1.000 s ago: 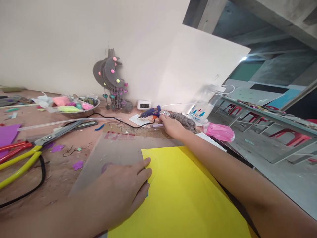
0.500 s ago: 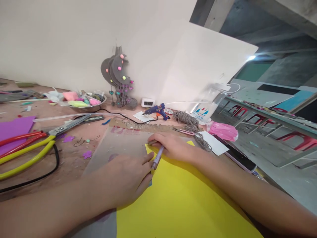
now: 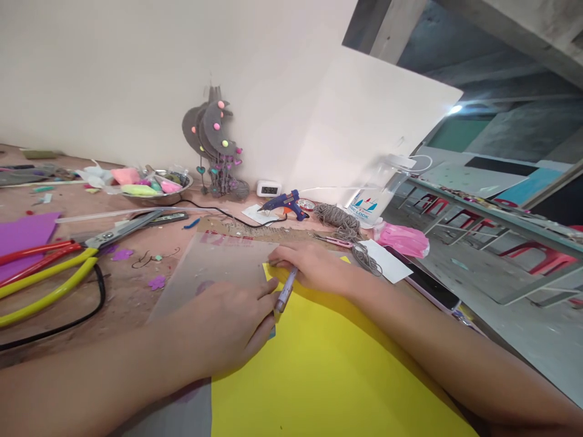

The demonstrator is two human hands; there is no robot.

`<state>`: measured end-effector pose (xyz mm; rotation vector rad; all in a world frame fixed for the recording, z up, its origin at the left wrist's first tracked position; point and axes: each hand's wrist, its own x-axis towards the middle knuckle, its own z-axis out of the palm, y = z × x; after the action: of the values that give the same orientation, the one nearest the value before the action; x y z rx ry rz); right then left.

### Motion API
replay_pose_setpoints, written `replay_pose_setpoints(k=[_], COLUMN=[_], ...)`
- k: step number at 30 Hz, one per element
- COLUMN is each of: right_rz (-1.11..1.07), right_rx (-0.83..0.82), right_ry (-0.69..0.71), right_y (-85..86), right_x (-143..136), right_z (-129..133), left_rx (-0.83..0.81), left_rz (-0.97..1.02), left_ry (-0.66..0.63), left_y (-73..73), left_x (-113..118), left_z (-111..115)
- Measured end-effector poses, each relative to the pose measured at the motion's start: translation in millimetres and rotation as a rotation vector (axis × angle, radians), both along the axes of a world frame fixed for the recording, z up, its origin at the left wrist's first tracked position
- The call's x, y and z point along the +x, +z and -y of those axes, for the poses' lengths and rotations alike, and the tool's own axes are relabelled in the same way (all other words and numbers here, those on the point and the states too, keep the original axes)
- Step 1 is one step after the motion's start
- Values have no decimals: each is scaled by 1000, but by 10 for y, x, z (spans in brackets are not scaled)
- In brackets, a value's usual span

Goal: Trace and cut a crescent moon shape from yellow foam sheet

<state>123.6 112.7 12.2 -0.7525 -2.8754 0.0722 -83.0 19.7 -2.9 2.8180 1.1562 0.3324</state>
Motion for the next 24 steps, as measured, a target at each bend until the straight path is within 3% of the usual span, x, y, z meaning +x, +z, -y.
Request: replay_pose_setpoints(k=[24], right_rz=[-1], right_rx=[83], right_ry=[-7], right_y=[-27], right_x=[23], right_z=[-39], left_rx=[-36], left_rz=[-90], left_ry=[-6], left_y=[54], left_x=[8], left_z=[-5])
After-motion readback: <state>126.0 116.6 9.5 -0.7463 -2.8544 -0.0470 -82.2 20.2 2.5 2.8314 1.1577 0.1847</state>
